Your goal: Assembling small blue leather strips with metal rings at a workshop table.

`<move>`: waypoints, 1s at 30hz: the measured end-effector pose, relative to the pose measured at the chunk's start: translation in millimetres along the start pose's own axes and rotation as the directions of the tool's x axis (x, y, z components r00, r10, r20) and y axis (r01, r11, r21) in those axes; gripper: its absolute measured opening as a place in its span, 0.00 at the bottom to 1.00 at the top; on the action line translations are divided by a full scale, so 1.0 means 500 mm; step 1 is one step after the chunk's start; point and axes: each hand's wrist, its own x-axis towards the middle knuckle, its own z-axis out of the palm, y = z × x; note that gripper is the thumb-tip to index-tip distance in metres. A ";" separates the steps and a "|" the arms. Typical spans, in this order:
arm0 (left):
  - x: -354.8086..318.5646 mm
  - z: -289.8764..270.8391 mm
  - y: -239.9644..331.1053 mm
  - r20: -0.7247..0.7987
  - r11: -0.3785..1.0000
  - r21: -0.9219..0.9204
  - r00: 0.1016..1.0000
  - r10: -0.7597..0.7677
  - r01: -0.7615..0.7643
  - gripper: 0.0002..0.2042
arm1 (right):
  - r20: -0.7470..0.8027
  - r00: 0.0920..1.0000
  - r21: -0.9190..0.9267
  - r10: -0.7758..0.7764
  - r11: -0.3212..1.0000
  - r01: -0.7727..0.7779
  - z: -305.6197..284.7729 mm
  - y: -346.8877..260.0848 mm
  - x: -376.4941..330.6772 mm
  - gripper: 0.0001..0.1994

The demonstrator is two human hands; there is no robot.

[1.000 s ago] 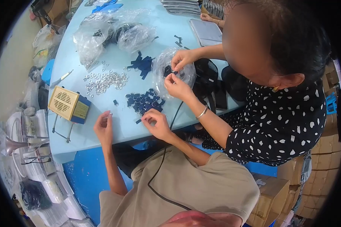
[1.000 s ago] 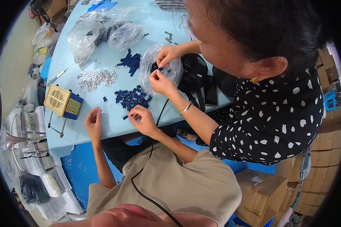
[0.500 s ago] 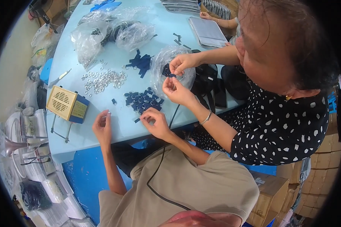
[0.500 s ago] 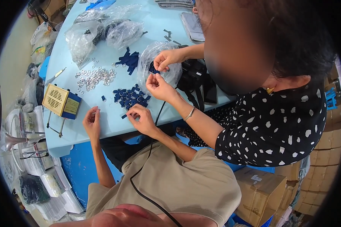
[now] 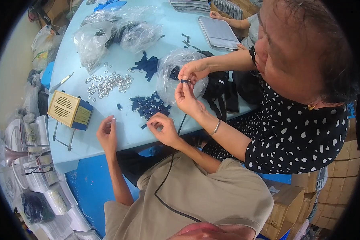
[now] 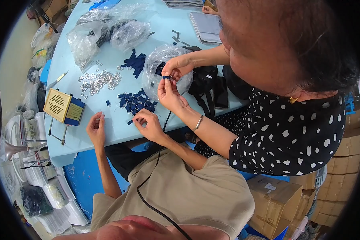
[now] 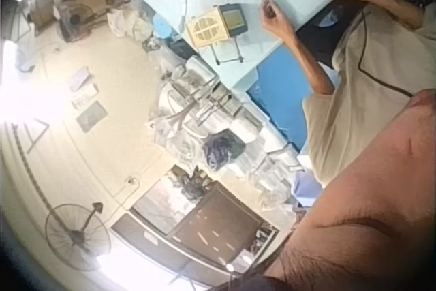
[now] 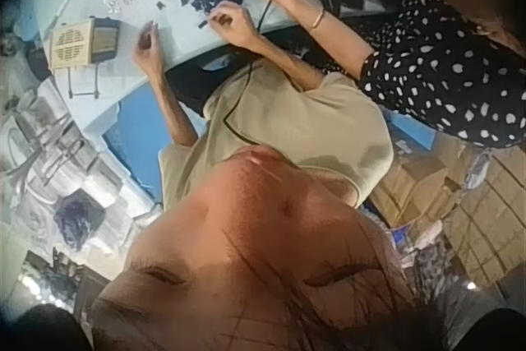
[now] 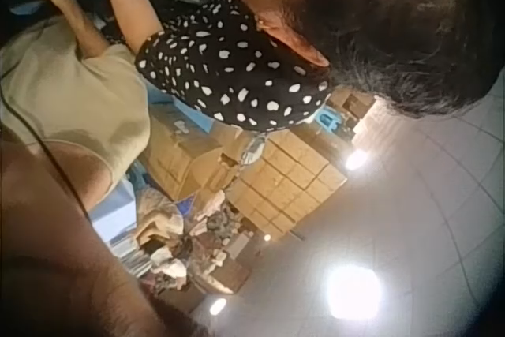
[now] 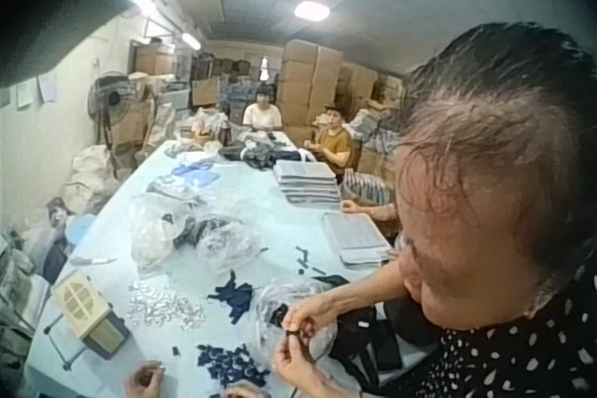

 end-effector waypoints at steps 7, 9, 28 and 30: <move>-0.002 -0.005 0.010 0.011 0.999 0.014 0.999 -0.032 0.032 0.09 | 0.003 1.000 -0.008 -0.004 1.000 0.004 0.002 -0.003 -0.001 0.05; -0.003 -0.005 0.010 0.014 0.999 0.010 0.999 -0.038 0.038 0.10 | 0.003 1.000 -0.010 -0.002 1.000 0.002 0.003 -0.001 -0.003 0.06; 0.003 -0.006 -0.011 0.004 1.000 0.015 1.000 -0.016 0.016 0.10 | -0.019 0.999 -0.016 -0.047 0.999 0.046 0.010 0.006 0.003 0.02; 0.002 -0.007 -0.009 0.004 1.000 0.016 1.000 -0.021 0.021 0.10 | -0.020 0.999 -0.016 -0.049 0.999 0.049 0.010 0.005 0.003 0.02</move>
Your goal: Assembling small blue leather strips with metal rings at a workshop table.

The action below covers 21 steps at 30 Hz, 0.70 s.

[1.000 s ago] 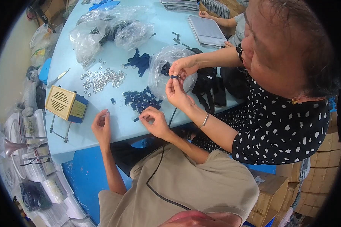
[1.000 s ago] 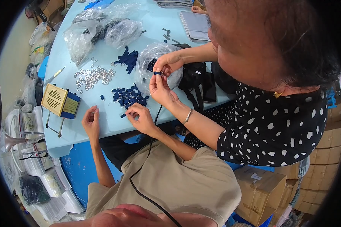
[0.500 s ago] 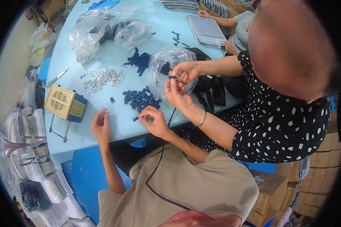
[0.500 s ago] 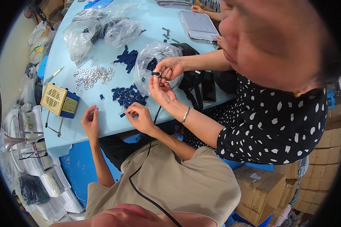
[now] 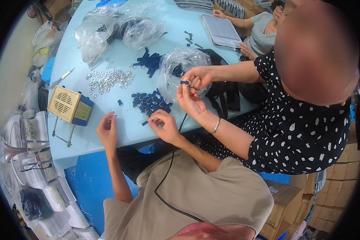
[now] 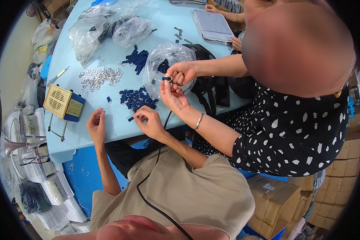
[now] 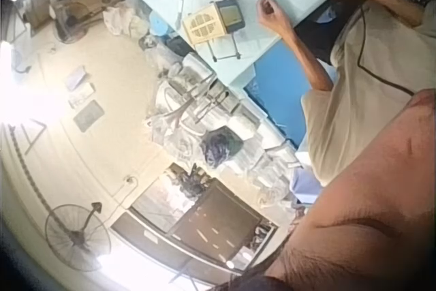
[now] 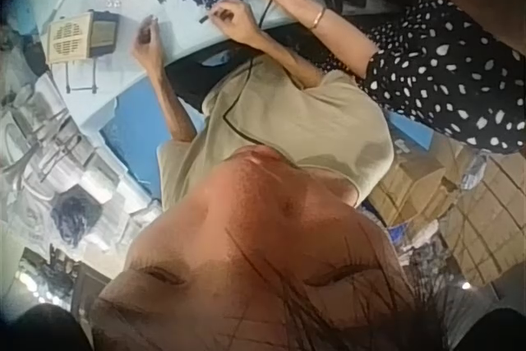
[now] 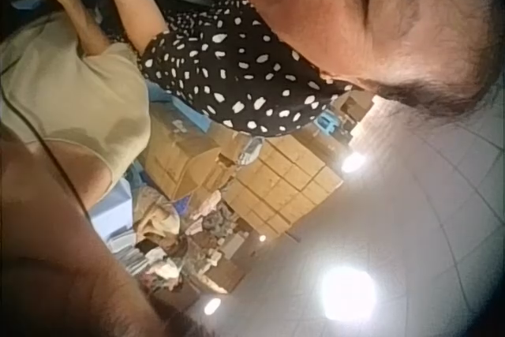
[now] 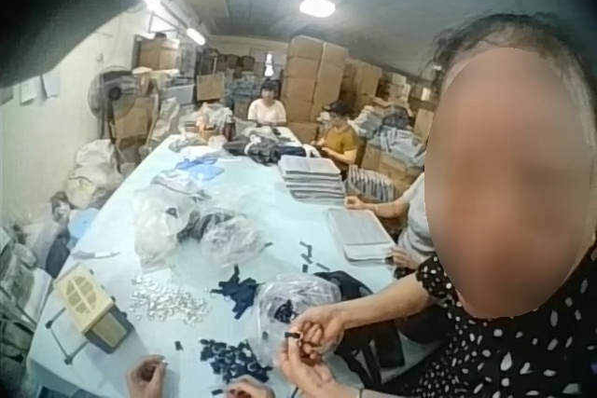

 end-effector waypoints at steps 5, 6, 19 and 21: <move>0.000 0.000 0.007 -0.005 1.000 0.001 1.000 0.001 -0.001 0.10 | 0.002 1.000 0.003 0.001 1.000 -0.001 0.002 0.002 0.001 0.02; 0.000 0.001 0.006 -0.008 1.000 0.003 1.000 -0.001 0.001 0.10 | 0.005 1.000 0.006 0.002 1.000 -0.002 0.002 0.003 0.001 0.02; 0.000 0.003 0.006 -0.019 1.000 0.016 1.000 -0.005 0.005 0.10 | 0.012 0.999 0.013 0.034 0.999 -0.034 0.000 0.013 0.001 0.04; 0.000 0.004 0.007 -0.020 1.000 0.017 1.000 -0.010 0.010 0.10 | -0.015 1.000 0.019 0.007 1.000 -0.007 0.002 0.010 0.003 0.04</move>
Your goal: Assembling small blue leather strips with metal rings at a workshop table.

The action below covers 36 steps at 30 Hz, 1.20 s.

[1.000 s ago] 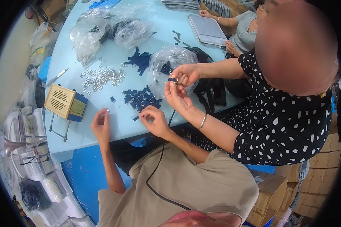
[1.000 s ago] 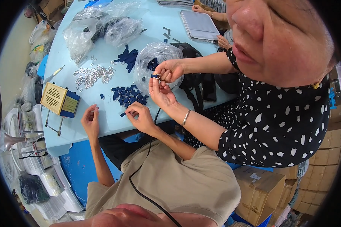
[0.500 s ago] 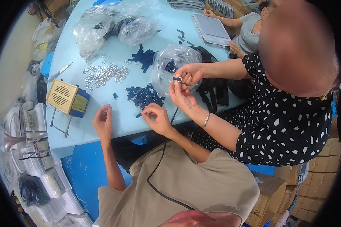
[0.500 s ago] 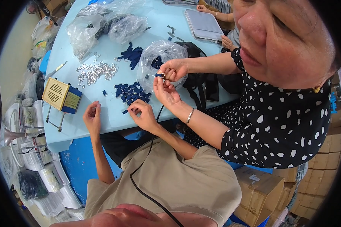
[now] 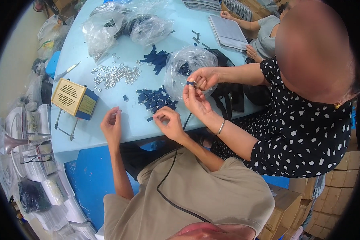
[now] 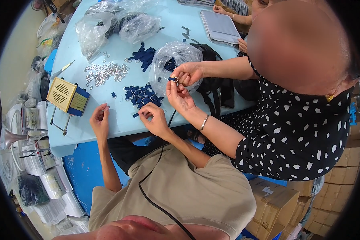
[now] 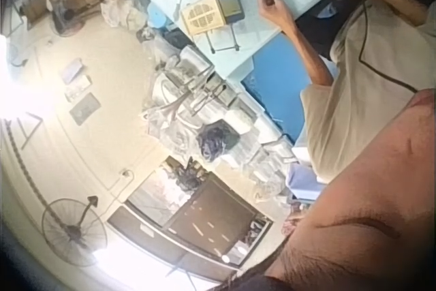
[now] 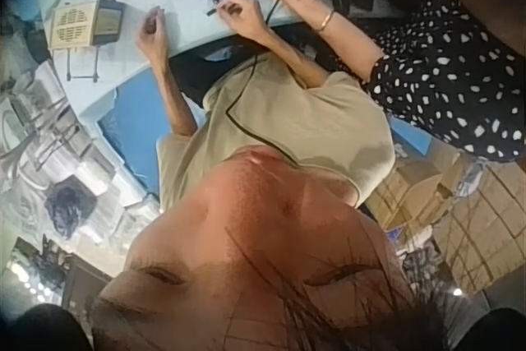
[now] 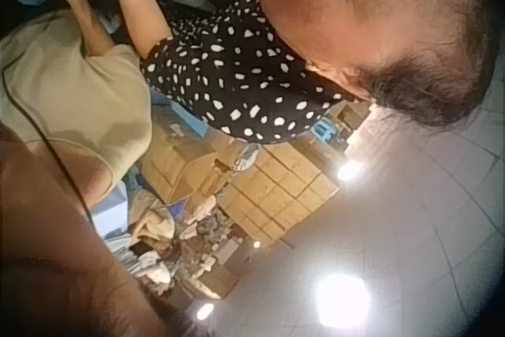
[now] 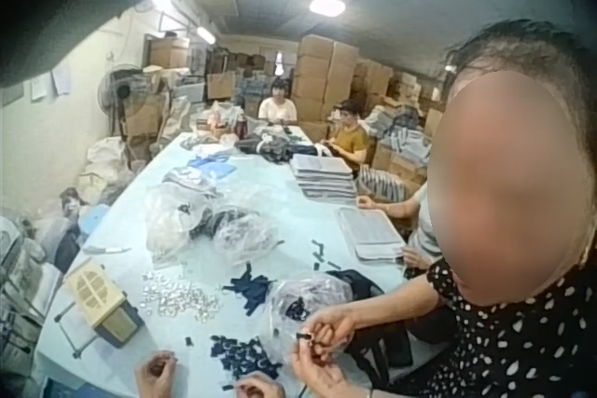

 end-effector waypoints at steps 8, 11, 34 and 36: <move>0.001 0.001 0.001 -0.018 0.999 -0.016 0.999 0.032 -0.032 0.09 | 0.012 1.000 -0.006 0.009 1.000 -0.009 0.002 -0.002 0.001 0.04; 0.000 -0.002 0.008 0.008 0.999 0.034 1.000 0.009 -0.009 0.09 | 0.012 1.000 -0.006 0.009 1.000 -0.009 0.002 -0.002 0.001 0.04; 0.060 0.194 0.214 0.361 0.932 0.005 0.869 0.337 -0.363 0.07 | 0.025 1.000 -0.036 0.000 0.999 0.001 0.003 0.007 0.000 0.04; 0.083 0.176 0.145 0.278 0.937 0.037 0.904 0.325 -0.348 0.06 | 0.023 1.000 -0.046 -0.008 0.999 0.009 0.000 0.001 0.007 0.04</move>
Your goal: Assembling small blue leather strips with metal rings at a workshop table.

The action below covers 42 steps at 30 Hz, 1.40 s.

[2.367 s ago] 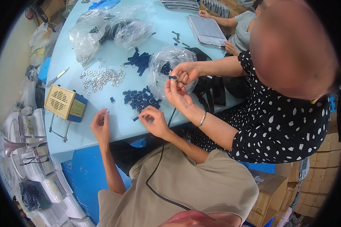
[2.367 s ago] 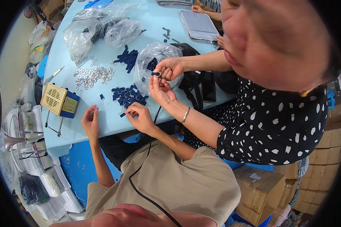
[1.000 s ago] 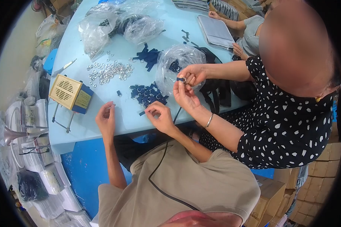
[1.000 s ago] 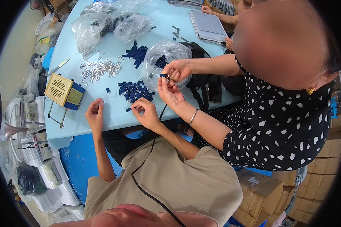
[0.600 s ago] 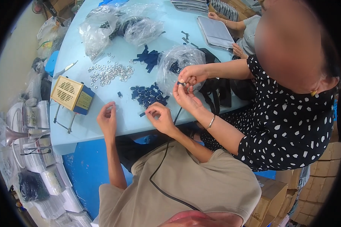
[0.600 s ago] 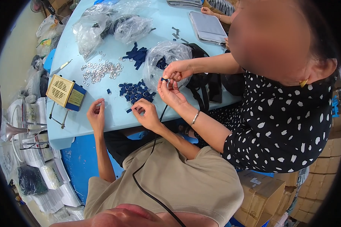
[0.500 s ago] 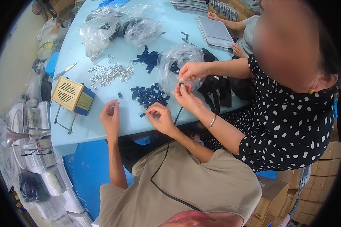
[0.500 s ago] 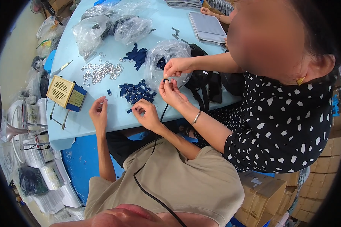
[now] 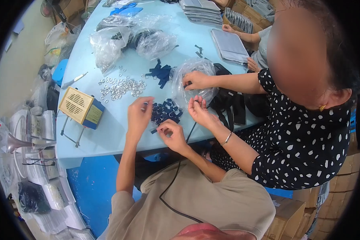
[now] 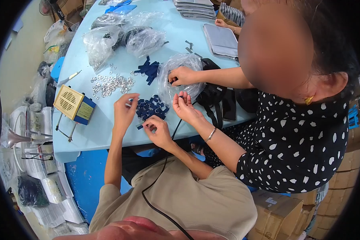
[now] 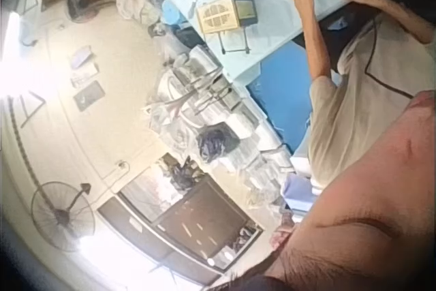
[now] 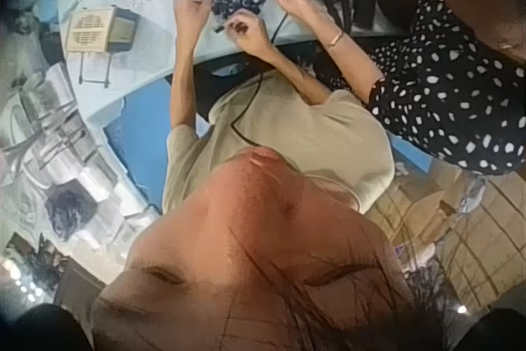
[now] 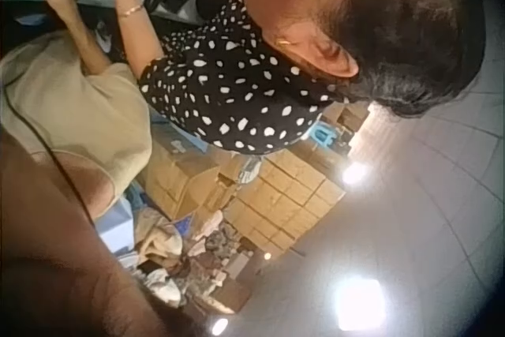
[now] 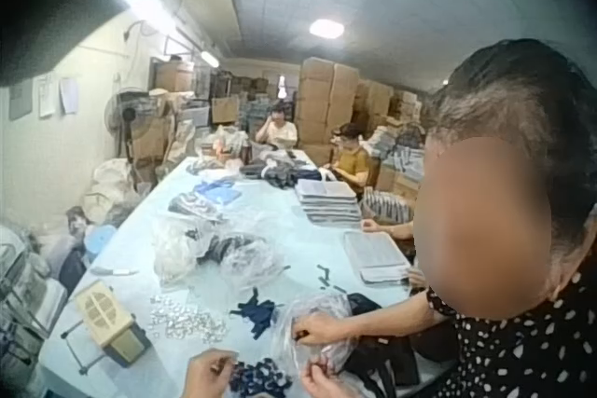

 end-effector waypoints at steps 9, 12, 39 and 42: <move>-0.047 -0.049 -0.136 -0.175 0.959 -0.174 0.952 -0.252 0.222 0.06 | -0.026 1.000 -0.001 0.015 1.000 -0.015 0.004 0.000 0.003 0.03; -0.052 -0.049 -0.132 -0.138 0.981 -0.030 0.972 -0.192 0.190 0.06 | -0.012 1.000 0.000 0.012 1.000 -0.012 0.003 0.003 0.000 0.03; -0.051 -0.055 -0.148 -0.128 0.972 -0.067 0.965 -0.230 0.223 0.07 | 0.019 0.997 0.021 0.079 0.997 -0.080 0.011 0.012 0.001 0.05; -0.051 -0.055 -0.150 -0.121 0.970 -0.079 0.964 -0.237 0.228 0.07 | 0.013 0.997 0.033 0.081 0.996 -0.082 0.015 0.018 0.000 0.05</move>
